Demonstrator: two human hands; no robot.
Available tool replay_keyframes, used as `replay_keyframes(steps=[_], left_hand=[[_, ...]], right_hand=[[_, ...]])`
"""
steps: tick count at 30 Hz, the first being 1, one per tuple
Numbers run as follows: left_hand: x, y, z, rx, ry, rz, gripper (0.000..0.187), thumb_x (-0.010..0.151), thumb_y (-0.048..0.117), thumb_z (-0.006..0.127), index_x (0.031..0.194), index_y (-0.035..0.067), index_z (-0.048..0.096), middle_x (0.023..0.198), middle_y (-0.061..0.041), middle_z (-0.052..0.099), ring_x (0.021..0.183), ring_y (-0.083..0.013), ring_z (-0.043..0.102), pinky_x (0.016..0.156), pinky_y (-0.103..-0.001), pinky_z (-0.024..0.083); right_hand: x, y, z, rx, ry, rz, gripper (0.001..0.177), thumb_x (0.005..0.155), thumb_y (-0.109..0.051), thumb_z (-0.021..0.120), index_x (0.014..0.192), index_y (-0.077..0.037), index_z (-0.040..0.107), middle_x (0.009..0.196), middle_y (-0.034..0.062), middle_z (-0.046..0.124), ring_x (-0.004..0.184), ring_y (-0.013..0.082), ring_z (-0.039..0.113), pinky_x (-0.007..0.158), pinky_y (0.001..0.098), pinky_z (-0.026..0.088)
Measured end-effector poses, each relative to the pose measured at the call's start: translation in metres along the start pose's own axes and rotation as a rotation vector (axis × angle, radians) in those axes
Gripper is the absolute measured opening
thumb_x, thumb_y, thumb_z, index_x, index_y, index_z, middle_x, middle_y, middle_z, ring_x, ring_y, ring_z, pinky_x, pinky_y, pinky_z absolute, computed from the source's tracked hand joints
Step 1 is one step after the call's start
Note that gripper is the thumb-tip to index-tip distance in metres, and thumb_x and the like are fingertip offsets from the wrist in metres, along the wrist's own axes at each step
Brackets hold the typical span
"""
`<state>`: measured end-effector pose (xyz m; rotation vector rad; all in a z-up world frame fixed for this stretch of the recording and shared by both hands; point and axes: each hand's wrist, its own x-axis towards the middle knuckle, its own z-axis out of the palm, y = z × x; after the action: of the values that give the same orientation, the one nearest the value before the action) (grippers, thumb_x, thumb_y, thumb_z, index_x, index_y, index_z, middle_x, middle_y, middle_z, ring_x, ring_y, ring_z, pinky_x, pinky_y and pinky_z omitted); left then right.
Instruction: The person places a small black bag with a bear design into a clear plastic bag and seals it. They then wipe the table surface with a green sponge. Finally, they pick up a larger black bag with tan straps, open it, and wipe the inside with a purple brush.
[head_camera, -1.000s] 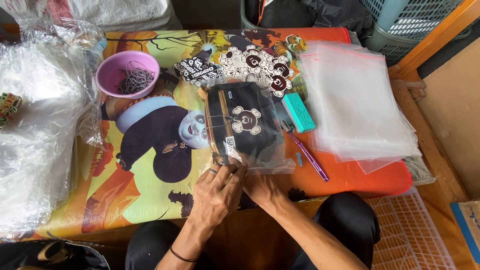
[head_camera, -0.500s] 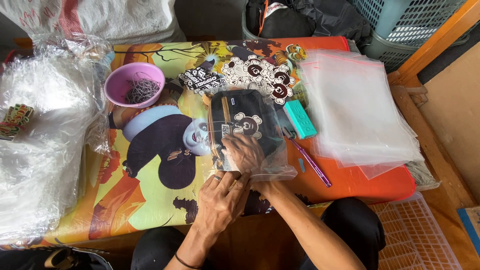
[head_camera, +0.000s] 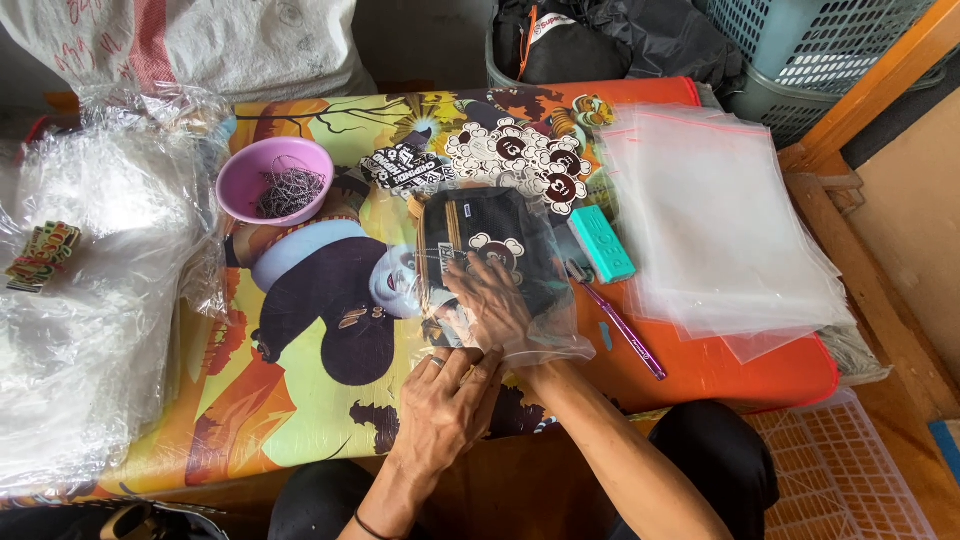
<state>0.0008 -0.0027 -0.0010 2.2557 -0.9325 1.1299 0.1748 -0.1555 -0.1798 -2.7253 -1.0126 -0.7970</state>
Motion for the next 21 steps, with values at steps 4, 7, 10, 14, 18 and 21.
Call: replay_keyframes(steps=[4, 7, 10, 14, 18, 21], left_hand=[[0.0, 0.0, 0.0, -0.008, -0.006, -0.009, 0.016, 0.099, 0.014, 0.071, 0.112, 0.005, 0.069, 0.094, -0.007, 0.065, 0.069, -0.0218, 0.056, 0.058, -0.033, 0.045], [-0.002, -0.001, 0.002, -0.016, -0.006, -0.014, 0.016, 0.099, 0.014, 0.07, 0.112, 0.005, 0.068, 0.096, -0.007, 0.065, 0.068, -0.0219, 0.056, 0.057, -0.033, 0.044], [-0.003, 0.0, 0.003, -0.005, -0.01, -0.011, 0.017, 0.099, 0.015, 0.071, 0.113, 0.006, 0.068, 0.097, -0.007, 0.065, 0.067, -0.0219, 0.055, 0.057, -0.033, 0.043], [-0.004, -0.001, 0.002, -0.013, -0.019, -0.026, 0.017, 0.1, 0.017, 0.07, 0.113, 0.007, 0.068, 0.098, -0.006, 0.066, 0.068, -0.0222, 0.056, 0.057, -0.033, 0.044], [-0.004, -0.001, 0.002, -0.016, -0.03, -0.02, 0.016, 0.1, 0.016, 0.069, 0.113, 0.007, 0.069, 0.097, -0.006, 0.065, 0.067, -0.0212, 0.055, 0.058, -0.033, 0.043], [-0.001, 0.0, 0.001, -0.02, -0.023, -0.021, 0.013, 0.1, 0.014, 0.067, 0.111, 0.007, 0.069, 0.095, -0.006, 0.065, 0.066, -0.0204, 0.055, 0.056, -0.033, 0.043]], right_hand=[[0.004, -0.008, -0.007, -0.133, 0.12, -0.037, 0.08, 0.1, -0.06, 0.062, 0.161, -0.021, 0.028, 0.168, 0.0013, 0.028, 0.156, 0.0321, 0.029, 0.127, 0.0566, 0.026], [0.01, -0.031, -0.045, 0.025, 0.2, -0.012, 0.067, 0.098, -0.062, 0.065, 0.144, -0.016, 0.047, 0.152, 0.0042, 0.049, 0.149, 0.0317, 0.04, 0.125, 0.0565, 0.029], [0.014, -0.036, -0.046, 0.073, 0.155, 0.033, 0.057, 0.094, -0.061, 0.064, 0.121, -0.012, 0.069, 0.137, 0.0083, 0.067, 0.14, 0.036, 0.051, 0.12, 0.0578, 0.031], [0.014, -0.029, -0.021, -0.007, 0.211, -0.002, 0.07, 0.093, -0.068, 0.061, 0.135, -0.012, 0.059, 0.144, 0.0096, 0.062, 0.141, 0.0376, 0.051, 0.119, 0.0588, 0.035], [0.012, -0.037, -0.029, -0.056, 0.308, -0.017, 0.088, 0.089, -0.07, 0.074, 0.148, -0.012, 0.046, 0.156, 0.0104, 0.049, 0.145, 0.0332, 0.048, 0.121, 0.0567, 0.036], [0.017, -0.05, -0.053, 0.044, 0.183, 0.056, 0.069, 0.095, -0.064, 0.057, 0.128, -0.004, 0.067, 0.137, 0.0202, 0.065, 0.135, 0.0386, 0.056, 0.117, 0.056, 0.037]])
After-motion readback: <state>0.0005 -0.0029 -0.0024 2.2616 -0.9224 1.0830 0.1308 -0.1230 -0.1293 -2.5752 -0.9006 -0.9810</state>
